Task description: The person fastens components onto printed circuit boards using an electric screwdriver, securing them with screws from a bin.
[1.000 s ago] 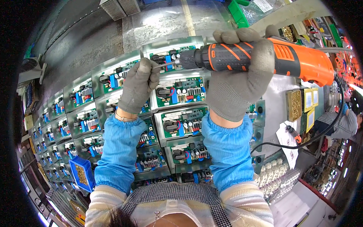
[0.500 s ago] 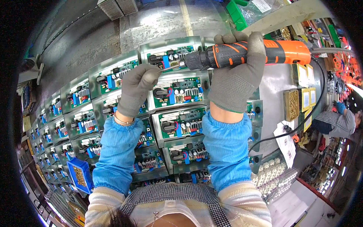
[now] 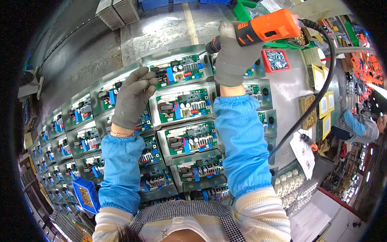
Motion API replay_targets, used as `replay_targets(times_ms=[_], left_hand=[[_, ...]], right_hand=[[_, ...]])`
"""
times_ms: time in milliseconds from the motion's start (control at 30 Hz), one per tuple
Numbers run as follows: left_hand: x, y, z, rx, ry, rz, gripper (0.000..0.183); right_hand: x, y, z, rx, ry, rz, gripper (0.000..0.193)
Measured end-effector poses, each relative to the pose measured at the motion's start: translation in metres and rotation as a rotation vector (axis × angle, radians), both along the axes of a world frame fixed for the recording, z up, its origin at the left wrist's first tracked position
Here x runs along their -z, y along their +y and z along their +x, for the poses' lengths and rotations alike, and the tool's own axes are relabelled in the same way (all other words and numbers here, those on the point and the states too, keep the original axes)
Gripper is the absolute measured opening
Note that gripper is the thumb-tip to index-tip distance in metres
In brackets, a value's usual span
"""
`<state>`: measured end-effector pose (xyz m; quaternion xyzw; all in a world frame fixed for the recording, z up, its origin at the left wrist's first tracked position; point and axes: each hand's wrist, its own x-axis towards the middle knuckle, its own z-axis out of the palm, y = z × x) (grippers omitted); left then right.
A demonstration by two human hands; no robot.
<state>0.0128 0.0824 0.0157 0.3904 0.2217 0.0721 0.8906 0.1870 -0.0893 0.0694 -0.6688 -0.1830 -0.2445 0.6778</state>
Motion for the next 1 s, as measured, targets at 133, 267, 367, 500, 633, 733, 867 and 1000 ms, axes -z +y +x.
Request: replay_targets(times_ms=[133, 267, 367, 500, 633, 733, 867, 1000], left_hand=[[-0.004, -0.002, 0.006, 0.001, 0.033, 0.006, 0.042], [-0.003, -0.003, 0.008, -0.001, 0.055, 0.035, 0.041], [-0.005, -0.005, 0.01, -0.019, 0.082, 0.061, 0.038], [-0.016, -0.007, 0.016, -0.043, 0.208, 0.114, 0.043], [-0.008, -0.013, 0.018, -0.016, 0.219, 0.194, 0.045], [-0.012, -0.014, 0.022, 0.003, 0.248, 0.219, 0.045], [-0.01, -0.012, 0.021, -0.01, 0.244, 0.229, 0.045], [-0.012, -0.012, 0.017, -0.042, 0.244, 0.216, 0.041]], right_hand=[[0.006, -0.002, 0.012, -0.001, 0.011, 0.027, 0.032], [-0.002, -0.009, 0.016, -0.102, 0.042, -0.078, 0.032], [-0.007, -0.01, 0.022, -0.264, 0.18, -0.144, 0.026], [-0.024, 0.01, 0.014, -0.271, 0.24, -0.149, 0.032], [-0.014, 0.018, 0.03, -0.332, 0.109, -0.204, 0.042], [-0.013, 0.015, 0.031, -0.336, 0.116, -0.214, 0.047], [-0.014, 0.013, 0.032, -0.448, 0.073, -0.165, 0.052], [-0.013, 0.011, 0.034, -0.29, 0.041, -0.159, 0.054]])
